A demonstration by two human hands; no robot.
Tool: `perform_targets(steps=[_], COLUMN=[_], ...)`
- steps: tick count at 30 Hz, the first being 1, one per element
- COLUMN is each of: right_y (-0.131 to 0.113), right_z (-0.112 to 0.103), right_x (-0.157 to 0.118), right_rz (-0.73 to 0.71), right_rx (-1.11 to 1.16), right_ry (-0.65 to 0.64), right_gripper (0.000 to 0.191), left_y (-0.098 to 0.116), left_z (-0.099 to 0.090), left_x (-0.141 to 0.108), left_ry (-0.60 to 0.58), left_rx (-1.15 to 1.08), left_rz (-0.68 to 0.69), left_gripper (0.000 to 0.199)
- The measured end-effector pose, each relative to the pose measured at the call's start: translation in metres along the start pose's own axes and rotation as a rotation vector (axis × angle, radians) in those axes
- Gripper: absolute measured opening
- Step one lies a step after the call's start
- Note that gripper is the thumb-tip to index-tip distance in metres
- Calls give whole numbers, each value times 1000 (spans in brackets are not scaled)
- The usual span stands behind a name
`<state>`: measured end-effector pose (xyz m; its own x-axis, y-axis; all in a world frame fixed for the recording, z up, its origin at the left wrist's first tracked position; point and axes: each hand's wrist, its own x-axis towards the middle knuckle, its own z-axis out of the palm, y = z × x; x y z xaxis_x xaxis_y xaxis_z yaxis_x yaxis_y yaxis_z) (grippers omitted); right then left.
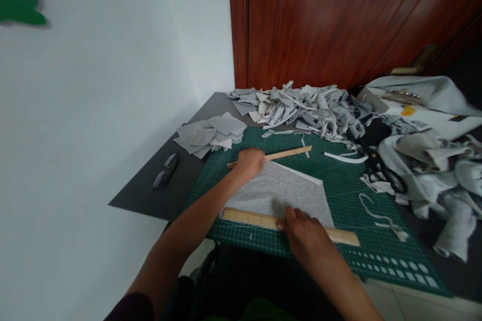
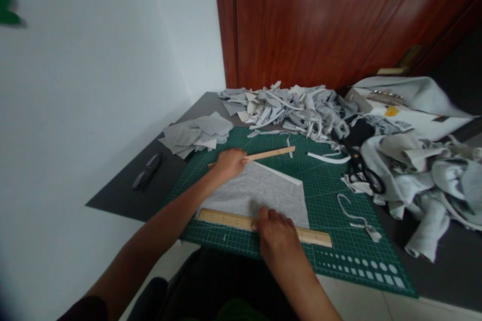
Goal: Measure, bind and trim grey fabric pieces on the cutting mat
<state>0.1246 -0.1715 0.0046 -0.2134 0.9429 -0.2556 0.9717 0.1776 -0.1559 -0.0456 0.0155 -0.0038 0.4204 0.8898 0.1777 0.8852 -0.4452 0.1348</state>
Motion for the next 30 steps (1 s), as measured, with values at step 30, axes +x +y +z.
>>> perform_targets(steps=[30], right_y=[2], right_z=[12], right_x=[6], right_rz=[2], right_rx=[42], right_ry=[37], right_gripper=[28], left_y=[-2], left_z=[21], left_x=[-72], left_ry=[223], left_rx=[-809], left_rz=[-145], left_gripper=[13])
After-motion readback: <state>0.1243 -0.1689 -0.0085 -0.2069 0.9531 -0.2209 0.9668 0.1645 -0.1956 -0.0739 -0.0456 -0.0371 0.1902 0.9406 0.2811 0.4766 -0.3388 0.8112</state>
